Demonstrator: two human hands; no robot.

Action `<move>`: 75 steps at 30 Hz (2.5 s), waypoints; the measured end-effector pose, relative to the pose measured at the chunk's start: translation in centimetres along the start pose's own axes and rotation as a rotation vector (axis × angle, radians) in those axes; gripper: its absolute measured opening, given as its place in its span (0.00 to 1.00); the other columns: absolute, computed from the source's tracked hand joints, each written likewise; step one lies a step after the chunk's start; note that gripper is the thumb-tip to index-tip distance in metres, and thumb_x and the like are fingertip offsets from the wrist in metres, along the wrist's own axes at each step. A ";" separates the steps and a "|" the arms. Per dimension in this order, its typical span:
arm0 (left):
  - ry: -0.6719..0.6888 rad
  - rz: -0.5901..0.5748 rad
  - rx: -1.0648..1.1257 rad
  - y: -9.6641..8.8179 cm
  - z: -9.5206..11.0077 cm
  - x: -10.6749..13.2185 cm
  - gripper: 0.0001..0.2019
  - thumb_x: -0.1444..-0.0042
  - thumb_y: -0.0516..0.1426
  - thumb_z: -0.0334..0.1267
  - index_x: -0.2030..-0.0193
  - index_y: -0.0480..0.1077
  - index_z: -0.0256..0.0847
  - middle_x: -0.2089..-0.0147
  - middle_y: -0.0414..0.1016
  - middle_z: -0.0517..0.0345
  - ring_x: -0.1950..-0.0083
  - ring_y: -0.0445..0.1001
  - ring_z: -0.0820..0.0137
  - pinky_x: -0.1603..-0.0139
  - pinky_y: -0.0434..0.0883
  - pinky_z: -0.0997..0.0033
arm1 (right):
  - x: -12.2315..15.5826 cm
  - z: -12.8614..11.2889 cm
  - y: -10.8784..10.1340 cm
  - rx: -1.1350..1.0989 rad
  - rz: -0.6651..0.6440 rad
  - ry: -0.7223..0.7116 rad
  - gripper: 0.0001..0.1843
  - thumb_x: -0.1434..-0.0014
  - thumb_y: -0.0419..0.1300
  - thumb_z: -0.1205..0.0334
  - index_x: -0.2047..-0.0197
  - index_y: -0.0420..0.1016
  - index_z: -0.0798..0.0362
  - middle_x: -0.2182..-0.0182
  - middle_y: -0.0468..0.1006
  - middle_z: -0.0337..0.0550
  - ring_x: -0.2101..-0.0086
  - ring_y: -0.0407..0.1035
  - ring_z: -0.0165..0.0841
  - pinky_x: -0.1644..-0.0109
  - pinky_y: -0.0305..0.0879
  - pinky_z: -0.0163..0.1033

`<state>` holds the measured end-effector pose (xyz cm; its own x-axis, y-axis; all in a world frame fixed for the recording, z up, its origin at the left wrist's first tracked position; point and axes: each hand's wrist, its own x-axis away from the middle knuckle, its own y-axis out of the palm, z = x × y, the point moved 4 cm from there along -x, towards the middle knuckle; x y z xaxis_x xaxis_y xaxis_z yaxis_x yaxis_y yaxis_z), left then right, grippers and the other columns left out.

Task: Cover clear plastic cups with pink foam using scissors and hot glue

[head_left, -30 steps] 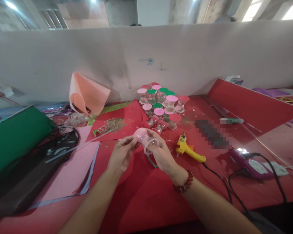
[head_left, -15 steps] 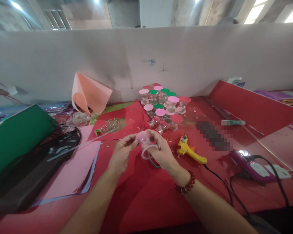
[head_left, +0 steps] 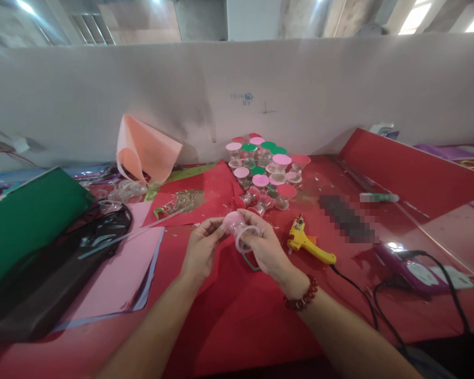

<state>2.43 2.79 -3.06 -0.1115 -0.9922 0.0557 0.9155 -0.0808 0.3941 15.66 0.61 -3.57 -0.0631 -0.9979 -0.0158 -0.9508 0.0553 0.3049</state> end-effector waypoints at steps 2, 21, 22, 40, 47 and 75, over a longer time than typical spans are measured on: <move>-0.006 -0.022 -0.032 0.1 0.1 0.1 0.11 0.56 0.68 0.40 0.65 0.79 0.38 0.65 0.80 0.54 0.64 0.75 0.72 0.56 0.71 0.71 | 0.0 -0.1 0.0 0.053 -0.007 -0.006 0.26 0.53 0.63 0.64 0.48 0.72 0.49 0.54 0.77 0.43 0.62 0.70 0.33 0.56 0.67 0.40; -0.159 0.189 0.110 -2.3 -0.4 -1.5 0.10 0.64 0.64 0.31 0.71 0.73 0.37 0.72 0.79 0.57 0.72 0.75 0.70 0.68 0.73 0.71 | 0.4 -1.0 0.2 -0.061 -0.017 -0.051 0.21 0.45 0.64 0.46 0.51 0.74 0.47 0.51 0.76 0.44 0.49 0.68 0.37 0.42 0.63 0.47; -0.162 0.202 0.126 -2.3 -0.4 -1.5 0.10 0.64 0.64 0.30 0.71 0.72 0.37 0.73 0.78 0.58 0.73 0.75 0.70 0.69 0.73 0.72 | 0.2 -0.9 -0.2 -0.070 0.053 -0.037 0.19 0.45 0.64 0.45 0.56 0.76 0.49 0.56 0.77 0.44 0.54 0.70 0.36 0.45 0.65 0.46; -0.372 0.176 0.157 -1.7 -0.9 -0.9 0.06 0.54 0.62 0.25 0.70 0.73 0.38 0.73 0.77 0.59 0.75 0.74 0.75 0.68 0.73 0.74 | 0.4 -0.7 0.4 0.176 -0.030 -0.069 0.29 0.54 0.70 0.58 0.48 0.70 0.45 0.50 0.73 0.44 0.58 0.71 0.35 0.52 0.69 0.44; -0.131 0.053 -0.063 -1.2 0.0 -0.5 0.10 0.56 0.67 0.37 0.65 0.77 0.37 0.64 0.80 0.52 0.65 0.76 0.70 0.61 0.71 0.70 | 0.2 -0.4 0.5 0.048 -0.049 -0.056 0.23 0.53 0.69 0.57 0.53 0.74 0.48 0.57 0.79 0.43 0.59 0.74 0.36 0.51 0.70 0.44; 0.219 -0.002 -0.529 -1.0 1.3 -0.5 0.18 0.58 0.65 0.29 0.58 0.79 0.44 0.56 0.81 0.53 0.53 0.76 0.62 0.47 0.68 0.63 | 0.1 -1.0 0.0 0.072 0.027 -0.167 0.14 0.42 0.62 0.49 0.59 0.78 0.48 0.62 0.79 0.42 0.61 0.72 0.36 0.51 0.68 0.44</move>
<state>1.04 3.50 -2.27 -0.0827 -0.9839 -0.1583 0.9905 -0.0637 -0.1218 15.95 0.51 -2.60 -0.1323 -0.9769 -0.1680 -0.9669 0.0899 0.2387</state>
